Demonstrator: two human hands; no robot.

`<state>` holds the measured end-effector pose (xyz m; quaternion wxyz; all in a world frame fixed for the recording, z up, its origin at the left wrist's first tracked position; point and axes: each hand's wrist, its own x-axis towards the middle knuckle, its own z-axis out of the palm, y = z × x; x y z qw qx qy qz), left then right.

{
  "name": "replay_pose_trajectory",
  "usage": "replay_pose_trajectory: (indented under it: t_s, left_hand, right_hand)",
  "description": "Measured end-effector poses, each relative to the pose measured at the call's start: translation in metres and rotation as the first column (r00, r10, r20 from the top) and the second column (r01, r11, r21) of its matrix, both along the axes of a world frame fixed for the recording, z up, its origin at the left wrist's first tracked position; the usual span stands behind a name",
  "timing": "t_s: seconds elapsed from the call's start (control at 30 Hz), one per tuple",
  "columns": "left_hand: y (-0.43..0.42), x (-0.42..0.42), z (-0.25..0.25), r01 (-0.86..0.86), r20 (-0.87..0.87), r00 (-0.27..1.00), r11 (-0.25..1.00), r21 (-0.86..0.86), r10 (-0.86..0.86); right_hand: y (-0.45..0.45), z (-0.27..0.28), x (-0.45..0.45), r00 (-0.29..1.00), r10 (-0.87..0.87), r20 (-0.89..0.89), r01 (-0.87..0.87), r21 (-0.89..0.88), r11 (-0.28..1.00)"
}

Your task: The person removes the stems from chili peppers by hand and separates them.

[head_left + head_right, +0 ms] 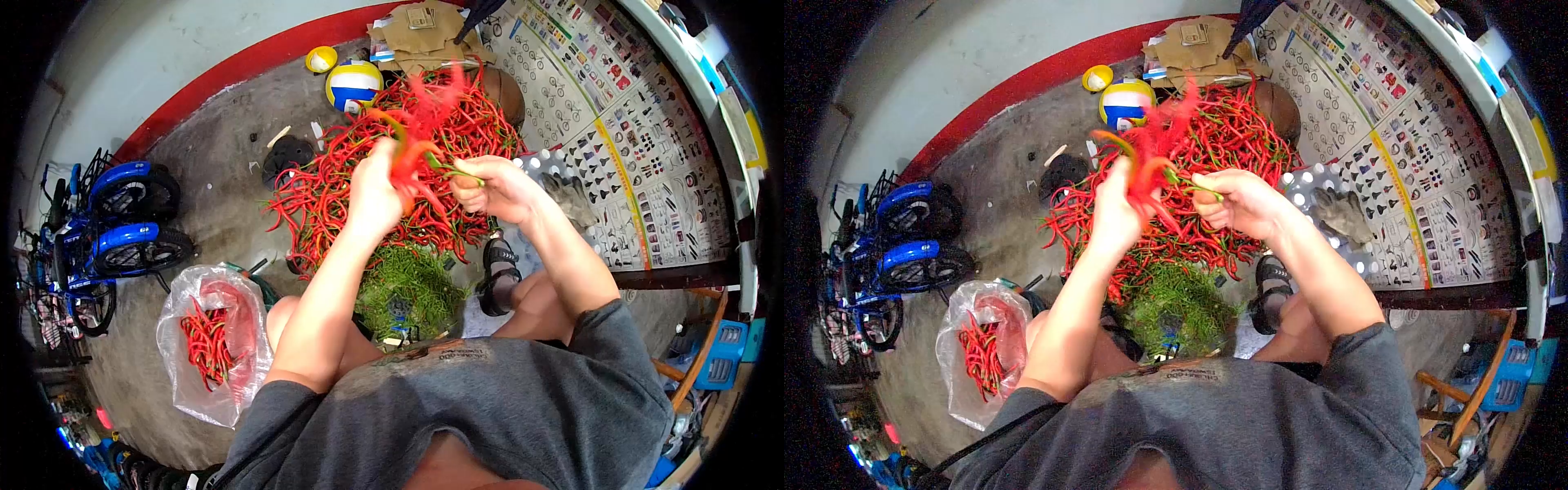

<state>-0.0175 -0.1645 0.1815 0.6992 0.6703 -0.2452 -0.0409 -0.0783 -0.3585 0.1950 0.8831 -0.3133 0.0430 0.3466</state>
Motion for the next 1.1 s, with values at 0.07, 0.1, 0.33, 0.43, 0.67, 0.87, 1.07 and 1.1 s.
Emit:
replay_pose_trajectory:
  t_s: [0.07, 0.1, 0.33, 0.43, 0.67, 0.87, 1.07, 1.1]
  left_hand:
    - [-0.001, 0.009, -0.007, -0.07, -0.071, 0.996, 0.983, -0.171, 0.058]
    - [0.006, 0.012, -0.003, -0.009, -0.322, 0.943, 0.962, -0.273, -0.082]
    - [-0.001, 0.01, -0.01, -0.061, -0.508, 0.58, 0.588, -0.807, -0.637]
    - [-0.01, 0.005, -0.013, -0.064, -0.527, 0.566, 0.604, -0.794, -0.634]
    - [-0.016, -0.007, -0.007, 0.062, -0.531, 0.542, 0.661, -0.748, -0.651]
    - [-0.013, -0.007, -0.004, -0.065, -0.628, 0.546, 0.72, -0.691, -0.554]
    - [0.006, 0.003, -0.005, -0.028, -0.719, 0.425, 0.786, -0.617, -0.549]
    - [0.009, 0.004, -0.006, -0.008, -0.745, 0.388, 0.807, -0.591, -0.542]
  right_hand:
    - [0.002, 0.023, -0.01, 0.948, 0.154, 0.28, 0.112, -0.742, 0.66]
    - [0.007, 0.032, -0.013, 0.91, 0.265, 0.319, 0.147, -0.845, 0.514]
    - [0.011, 0.021, -0.004, 0.743, 0.116, 0.659, 0.604, -0.735, 0.308]
    - [0.022, 0.02, -0.002, 0.692, 0.183, 0.699, 0.637, -0.709, 0.302]
    - [0.032, 0.006, -0.001, 0.775, 0.035, 0.631, 0.579, -0.731, 0.362]
    - [0.04, 0.014, -0.006, 0.522, 0.55, 0.652, 0.811, -0.579, -0.083]
    - [0.032, 0.007, 0.001, 0.129, 0.762, 0.634, 0.943, -0.317, 0.104]
    - [0.031, 0.006, 0.0, 0.065, 0.789, 0.61, 0.944, -0.293, 0.149]
